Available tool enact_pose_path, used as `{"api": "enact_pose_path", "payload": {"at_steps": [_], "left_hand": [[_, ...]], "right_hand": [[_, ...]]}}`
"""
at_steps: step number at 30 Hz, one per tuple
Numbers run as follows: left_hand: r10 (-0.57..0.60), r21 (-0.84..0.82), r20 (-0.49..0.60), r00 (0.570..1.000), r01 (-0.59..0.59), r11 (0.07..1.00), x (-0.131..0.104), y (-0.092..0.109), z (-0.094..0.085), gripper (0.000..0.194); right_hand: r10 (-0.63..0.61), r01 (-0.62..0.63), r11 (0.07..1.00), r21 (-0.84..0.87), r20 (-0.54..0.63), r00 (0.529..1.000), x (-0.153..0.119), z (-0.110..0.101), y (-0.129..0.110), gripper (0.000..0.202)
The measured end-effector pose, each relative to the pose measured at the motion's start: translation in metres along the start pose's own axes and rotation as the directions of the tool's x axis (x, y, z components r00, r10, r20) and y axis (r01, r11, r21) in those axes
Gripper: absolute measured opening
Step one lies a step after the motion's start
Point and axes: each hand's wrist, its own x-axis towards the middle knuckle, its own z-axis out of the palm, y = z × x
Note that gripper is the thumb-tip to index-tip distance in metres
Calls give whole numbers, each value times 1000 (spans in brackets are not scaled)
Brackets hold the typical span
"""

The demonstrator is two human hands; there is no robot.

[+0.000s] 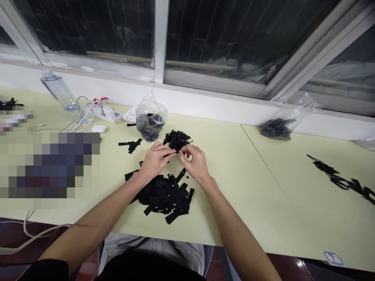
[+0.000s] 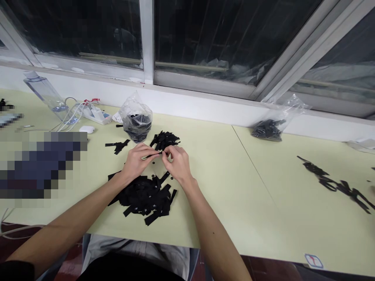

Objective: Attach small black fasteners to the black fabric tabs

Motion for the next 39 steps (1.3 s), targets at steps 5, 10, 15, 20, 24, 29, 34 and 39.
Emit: {"api": "enact_pose_path", "payload": {"at_steps": [5, 10, 15, 20, 24, 29, 34, 39], "left_hand": [[-97, 18, 3, 995, 97, 995, 0, 4, 0, 20], [-165, 22, -62, 984, 167, 986, 1, 5, -1, 18], [-167, -22, -105, 980, 165, 986, 1, 6, -1, 16], [-136, -45, -44, 990, 134, 990, 0, 7, -1, 20], [-77, -42, -16, 997, 76, 996, 0, 7, -1, 23], [-19, -45, 7, 1000, 19, 999, 0, 6, -1, 25], [4, -55, -4, 1000, -4, 999, 0, 7, -1, 26], [22, -49, 10, 1000, -22, 999, 0, 5, -1, 26]], "right_hand": [[63, -81, 994, -69, -230, 971, -5, 18, -1, 15], [23, -46, 996, -80, -262, 965, -10, 26, -8, 15], [-31, 25, 998, -51, -131, 991, -12, 28, -10, 21], [31, -32, 999, -5, -117, 993, -12, 29, -9, 24], [74, -71, 997, 32, -119, 990, -12, 29, -10, 25], [125, -113, 990, 84, -151, 981, -11, 29, -12, 25], [134, -102, 979, 175, -184, 974, -10, 27, -14, 22], [165, -124, 970, 208, -195, 967, -10, 26, -15, 21]]}}
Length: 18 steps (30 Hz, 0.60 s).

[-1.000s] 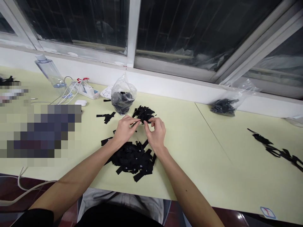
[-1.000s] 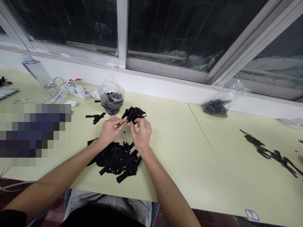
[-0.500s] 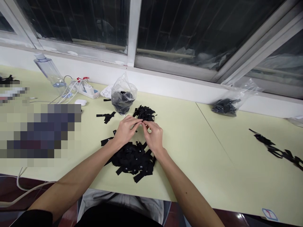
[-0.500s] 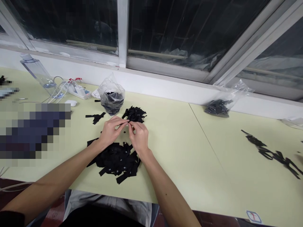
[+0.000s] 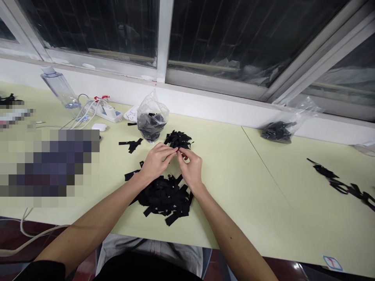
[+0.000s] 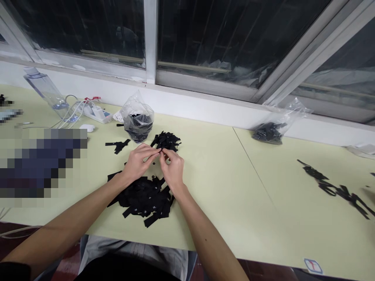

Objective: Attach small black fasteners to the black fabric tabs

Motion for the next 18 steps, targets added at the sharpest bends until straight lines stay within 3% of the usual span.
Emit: {"api": "enact_pose_path", "payload": {"at_steps": [9, 18], "left_hand": [[-27, 12, 57, 998, 26, 1000, 3, 9, -4, 26], [-55, 55, -49, 997, 58, 997, 4, 1, -4, 17]], "right_hand": [[-8, 8, 1000, -12, -4, 1000, 2, -1, 5, 20], [-152, 155, 982, -105, 35, 988, -1, 3, 6, 19]]}}
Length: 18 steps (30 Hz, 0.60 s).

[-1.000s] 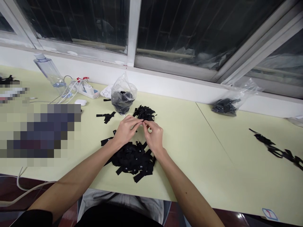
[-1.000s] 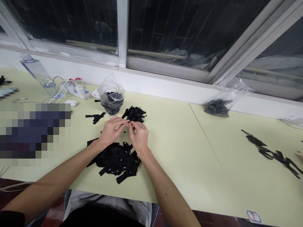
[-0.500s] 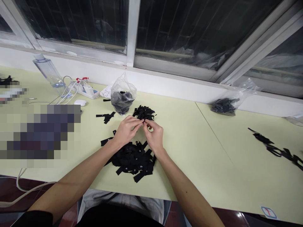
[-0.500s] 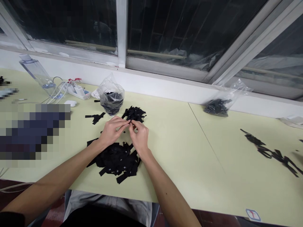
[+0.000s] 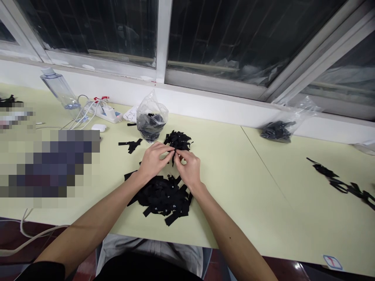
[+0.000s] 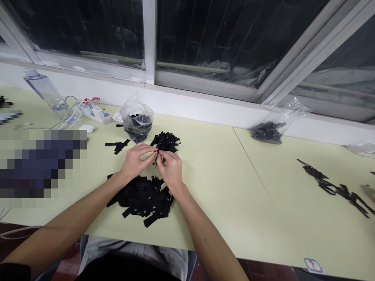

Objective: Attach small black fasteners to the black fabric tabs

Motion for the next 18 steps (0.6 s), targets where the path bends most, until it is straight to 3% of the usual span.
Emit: {"api": "enact_pose_path", "payload": {"at_steps": [7, 12, 18], "left_hand": [[-64, 20, 12, 998, 63, 998, -1, 2, 0, 16], [-120, 9, 27, 992, 120, 993, -1, 5, 2, 16], [-184, 28, 97, 978, 182, 983, -1, 10, 3, 18]], "right_hand": [[-119, 115, 977, -180, -11, 993, -1, 0, 5, 19], [-240, 247, 920, -306, 60, 969, 0, -3, 10, 22], [-301, 329, 856, -398, 133, 944, -1, -4, 11, 22]]}}
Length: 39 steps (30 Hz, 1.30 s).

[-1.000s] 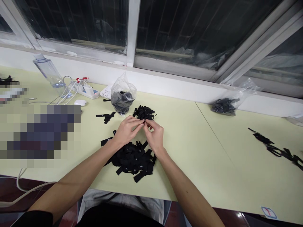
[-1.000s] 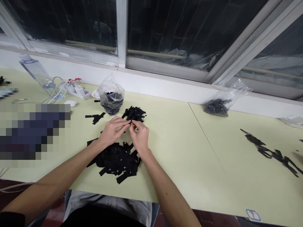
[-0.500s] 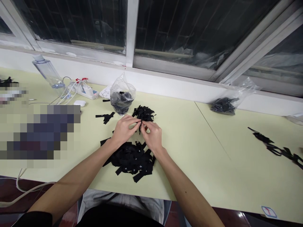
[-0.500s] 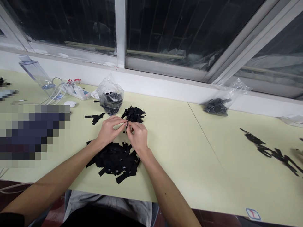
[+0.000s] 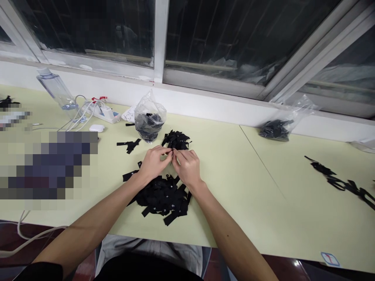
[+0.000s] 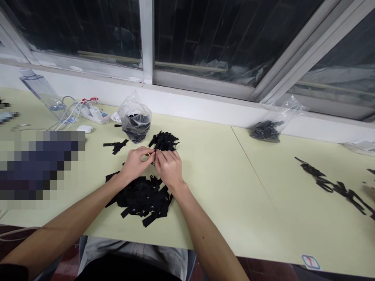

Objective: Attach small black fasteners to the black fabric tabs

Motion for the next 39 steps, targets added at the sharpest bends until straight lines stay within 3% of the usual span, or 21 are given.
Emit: {"api": "enact_pose_path", "payload": {"at_steps": [8, 19, 26, 31, 35, 39], "left_hand": [[-53, -81, -25, 998, 50, 995, -1, 2, 1, 19], [-146, -213, 8, 989, 144, 966, -1, 6, -1, 24], [-197, -337, 68, 978, 208, 918, 0, 3, 5, 35], [-186, -450, 119, 975, 220, 866, 2, -4, 8, 33], [-162, -411, 133, 978, 203, 889, 2, -11, 7, 33], [-125, -245, 127, 984, 153, 957, 3, -12, 4, 27]], "right_hand": [[-15, 10, 997, 70, 68, 998, -2, 5, -4, 21], [-12, 12, 997, 77, -6, 1000, -1, 9, -1, 23], [85, -78, 992, 99, -67, 994, 1, 6, -1, 25], [155, -138, 966, 219, -60, 986, 1, 3, -2, 21], [236, -219, 912, 346, -6, 972, 3, -1, -5, 18], [299, -286, 879, 381, 27, 954, 5, -5, -4, 15]]}}
